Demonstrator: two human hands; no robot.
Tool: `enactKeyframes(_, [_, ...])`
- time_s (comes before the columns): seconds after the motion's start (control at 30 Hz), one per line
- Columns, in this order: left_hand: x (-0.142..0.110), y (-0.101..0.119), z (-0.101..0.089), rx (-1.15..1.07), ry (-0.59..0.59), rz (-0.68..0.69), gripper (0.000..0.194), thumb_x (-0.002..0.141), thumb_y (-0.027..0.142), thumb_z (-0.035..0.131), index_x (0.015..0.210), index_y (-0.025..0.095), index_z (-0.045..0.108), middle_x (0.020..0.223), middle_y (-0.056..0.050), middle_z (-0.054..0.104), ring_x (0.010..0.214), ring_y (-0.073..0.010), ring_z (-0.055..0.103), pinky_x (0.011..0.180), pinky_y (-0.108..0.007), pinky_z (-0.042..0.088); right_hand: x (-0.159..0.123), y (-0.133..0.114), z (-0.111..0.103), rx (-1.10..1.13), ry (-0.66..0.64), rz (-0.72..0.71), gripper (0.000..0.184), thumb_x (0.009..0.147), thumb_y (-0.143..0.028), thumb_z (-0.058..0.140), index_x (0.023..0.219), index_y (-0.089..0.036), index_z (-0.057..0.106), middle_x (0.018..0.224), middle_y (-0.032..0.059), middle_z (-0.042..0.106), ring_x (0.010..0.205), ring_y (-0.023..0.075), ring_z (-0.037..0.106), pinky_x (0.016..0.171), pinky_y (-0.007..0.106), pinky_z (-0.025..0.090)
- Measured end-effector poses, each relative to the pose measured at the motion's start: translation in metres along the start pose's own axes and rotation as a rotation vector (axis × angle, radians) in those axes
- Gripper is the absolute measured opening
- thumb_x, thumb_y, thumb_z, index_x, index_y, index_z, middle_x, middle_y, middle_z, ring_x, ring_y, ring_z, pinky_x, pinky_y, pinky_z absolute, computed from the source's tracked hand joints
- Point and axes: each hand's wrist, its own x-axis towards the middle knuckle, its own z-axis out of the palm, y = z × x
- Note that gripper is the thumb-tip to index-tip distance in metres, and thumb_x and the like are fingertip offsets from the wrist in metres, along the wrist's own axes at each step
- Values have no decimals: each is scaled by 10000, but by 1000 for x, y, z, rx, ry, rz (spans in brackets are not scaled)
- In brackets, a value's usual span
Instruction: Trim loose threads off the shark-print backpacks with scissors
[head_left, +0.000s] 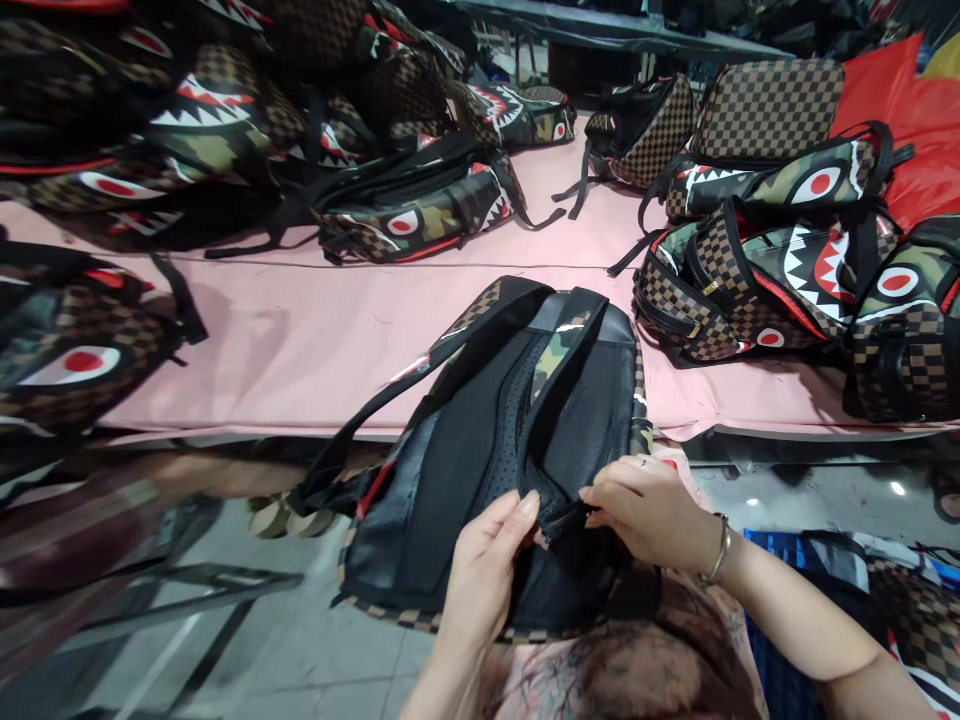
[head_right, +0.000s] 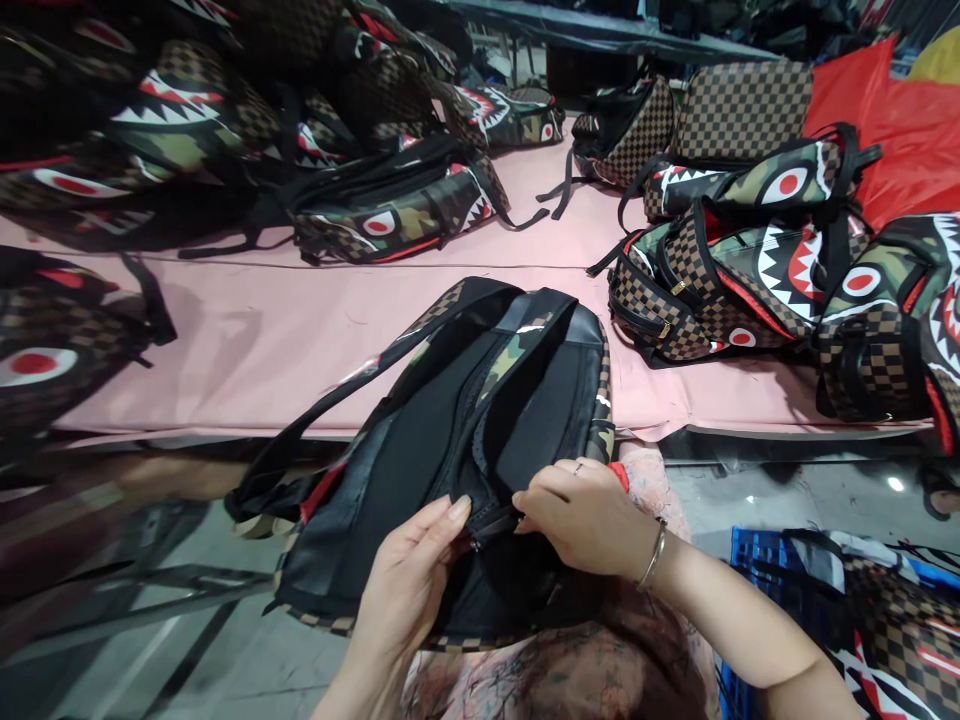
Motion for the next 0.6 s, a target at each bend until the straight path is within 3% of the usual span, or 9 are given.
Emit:
enactKeyframes(0.37, [-2, 2, 1, 26, 30, -34, 321, 666, 435, 679, 545, 158, 572, 520, 20, 525, 529, -105, 457, 565, -212, 398, 1, -2, -3, -53, 14, 3, 116, 907, -246, 472, 970, -180, 544, 854, 57, 611, 752, 177, 526, 627, 284, 349])
enactKeyframes(0.6, [-1, 4, 1, 101, 41, -29, 321, 678, 446, 661, 552, 160, 586, 491, 10, 525, 493, -106, 434, 486, -207, 380, 3, -5, -3, -160, -44, -16, 97, 902, -233, 474, 881, -198, 562, 762, 21, 592, 664, 151, 480, 574, 284, 279])
